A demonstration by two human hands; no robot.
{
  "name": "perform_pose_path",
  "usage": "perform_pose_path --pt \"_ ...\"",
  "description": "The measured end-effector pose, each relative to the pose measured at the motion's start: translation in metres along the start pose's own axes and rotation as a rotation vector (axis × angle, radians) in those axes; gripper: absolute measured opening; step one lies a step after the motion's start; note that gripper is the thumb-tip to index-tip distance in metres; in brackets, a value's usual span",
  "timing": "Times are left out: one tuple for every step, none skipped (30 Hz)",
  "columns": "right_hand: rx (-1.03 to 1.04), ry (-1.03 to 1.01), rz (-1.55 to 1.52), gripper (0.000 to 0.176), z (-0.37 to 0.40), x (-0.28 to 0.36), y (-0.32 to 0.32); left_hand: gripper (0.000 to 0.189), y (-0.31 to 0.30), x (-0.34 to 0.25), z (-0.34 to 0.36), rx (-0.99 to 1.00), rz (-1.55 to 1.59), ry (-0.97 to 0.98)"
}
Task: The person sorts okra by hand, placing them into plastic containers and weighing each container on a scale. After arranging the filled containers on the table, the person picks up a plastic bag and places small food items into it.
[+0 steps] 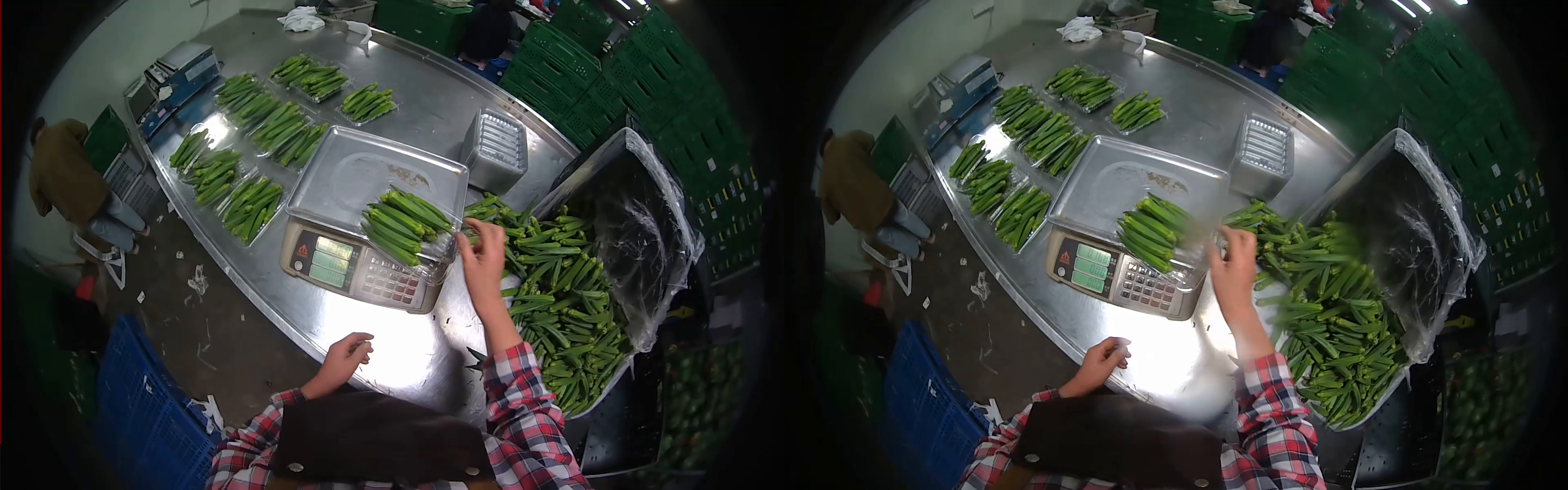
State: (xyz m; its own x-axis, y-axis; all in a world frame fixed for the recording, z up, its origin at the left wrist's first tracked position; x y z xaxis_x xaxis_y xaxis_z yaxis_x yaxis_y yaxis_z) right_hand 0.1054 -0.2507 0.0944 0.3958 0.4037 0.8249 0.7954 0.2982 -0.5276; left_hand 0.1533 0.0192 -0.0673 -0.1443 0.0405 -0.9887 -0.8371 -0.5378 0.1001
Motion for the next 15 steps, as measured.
perform_pose_path --pt "-0.014 0.027 -0.003 0.025 0.003 -0.008 -0.009 0.026 0.000 0.000 -0.001 -0.001 0.009 -0.006" --pt "-0.027 0.056 -0.009 0.026 0.006 -0.017 -0.018 0.026 0.000 0.000 -0.002 0.007 0.004 0.000" --pt "-0.039 0.088 -0.018 0.027 0.011 -0.026 -0.025 0.026 0.000 0.000 -0.002 0.014 -0.005 0.004" --pt "-0.050 0.124 -0.056 0.027 0.017 -0.036 -0.030 0.026 0.001 0.001 -0.002 0.019 -0.015 0.006" --pt "-0.059 0.158 -0.097 0.027 0.024 -0.046 -0.033 0.027 0.001 0.002 -0.002 0.026 -0.022 0.009" --pt "-0.067 0.192 -0.140 0.028 0.029 -0.056 -0.033 0.027 0.002 0.005 -0.002 0.032 -0.032 0.012" --pt "-0.022 0.248 -0.193 0.026 0.035 -0.068 -0.028 0.027 0.003 0.005 -0.003 0.035 -0.043 0.016" --pt "0.024 0.304 -0.246 0.024 0.041 -0.079 -0.023 0.029 0.004 0.003 -0.003 0.050 -0.038 0.019" --pt "0.071 0.359 -0.299 0.024 0.044 -0.085 -0.017 0.029 0.005 0.000 -0.004 0.079 -0.064 0.007" --pt "0.122 0.413 -0.405 0.025 0.049 -0.085 -0.008 0.030 0.006 -0.005 -0.005 0.109 -0.088 -0.006" --pt "0.196 0.457 -0.391 0.031 0.053 -0.089 0.002 0.030 0.008 -0.007 -0.004 0.139 -0.112 -0.020" --pt "0.260 0.548 -0.443 0.034 0.057 -0.087 0.012 0.031 0.009 -0.006 -0.005 0.150 -0.112 -0.017" --pt "0.325 0.637 -0.492 0.037 0.061 -0.083 0.023 0.031 0.009 -0.006 -0.007 0.152 -0.098 -0.024" --pt "0.389 0.669 -0.557 0.040 0.064 -0.080 0.033 0.031 0.010 -0.005 -0.007 0.155 -0.083 -0.032" --pt "0.428 0.660 -0.548 0.040 0.065 -0.076 0.042 0.031 0.010 -0.005 -0.007 0.161 -0.066 -0.040"
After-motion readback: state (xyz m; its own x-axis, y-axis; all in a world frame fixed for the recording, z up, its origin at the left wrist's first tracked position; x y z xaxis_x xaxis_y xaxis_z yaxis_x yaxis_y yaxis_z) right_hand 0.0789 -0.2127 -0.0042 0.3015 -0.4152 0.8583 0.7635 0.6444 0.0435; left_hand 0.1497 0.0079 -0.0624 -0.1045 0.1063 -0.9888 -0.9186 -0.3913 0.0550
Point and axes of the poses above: each hand's wrist, its own z-axis away from the middle knuckle, its own y-axis out of the palm, x = y × z, the point moved 6 cm from there along -z, towards the middle knuckle, and after that the axes turned 14 degrees about y, right-handed, at the moved point
